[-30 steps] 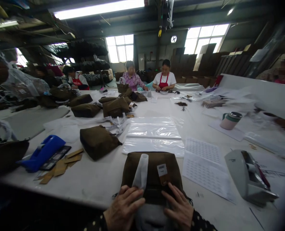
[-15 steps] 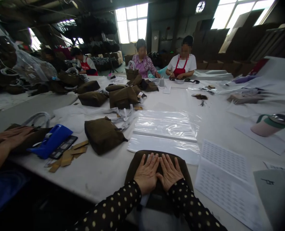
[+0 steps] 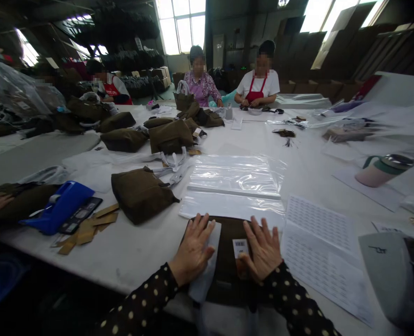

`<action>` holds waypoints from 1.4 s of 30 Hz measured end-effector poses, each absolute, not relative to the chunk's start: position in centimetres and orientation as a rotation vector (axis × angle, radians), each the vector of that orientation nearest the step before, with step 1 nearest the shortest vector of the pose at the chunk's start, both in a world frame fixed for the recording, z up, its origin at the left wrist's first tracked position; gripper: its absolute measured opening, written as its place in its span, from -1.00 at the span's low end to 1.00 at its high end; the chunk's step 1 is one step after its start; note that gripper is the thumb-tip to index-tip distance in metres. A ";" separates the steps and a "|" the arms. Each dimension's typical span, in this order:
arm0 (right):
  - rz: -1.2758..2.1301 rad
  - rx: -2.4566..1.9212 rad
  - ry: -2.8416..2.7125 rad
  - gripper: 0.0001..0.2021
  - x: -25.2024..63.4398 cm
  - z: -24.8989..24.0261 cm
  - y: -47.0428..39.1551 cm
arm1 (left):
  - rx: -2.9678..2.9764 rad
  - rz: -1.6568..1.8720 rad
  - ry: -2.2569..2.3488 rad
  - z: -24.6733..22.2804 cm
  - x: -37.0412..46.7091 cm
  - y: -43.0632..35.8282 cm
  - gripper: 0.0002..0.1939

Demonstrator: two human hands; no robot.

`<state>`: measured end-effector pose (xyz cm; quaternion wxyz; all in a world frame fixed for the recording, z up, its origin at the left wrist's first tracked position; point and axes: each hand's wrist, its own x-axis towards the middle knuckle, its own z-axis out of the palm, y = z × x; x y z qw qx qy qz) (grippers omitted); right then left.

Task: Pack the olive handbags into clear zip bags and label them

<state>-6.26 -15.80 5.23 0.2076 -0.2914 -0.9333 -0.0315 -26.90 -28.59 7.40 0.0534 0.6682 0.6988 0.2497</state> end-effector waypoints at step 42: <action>0.181 -1.188 -3.254 -0.57 -15.8 2.2 0.7 | 1.900 0.284 2.131 2.8 -38.9 -11.6 -0.62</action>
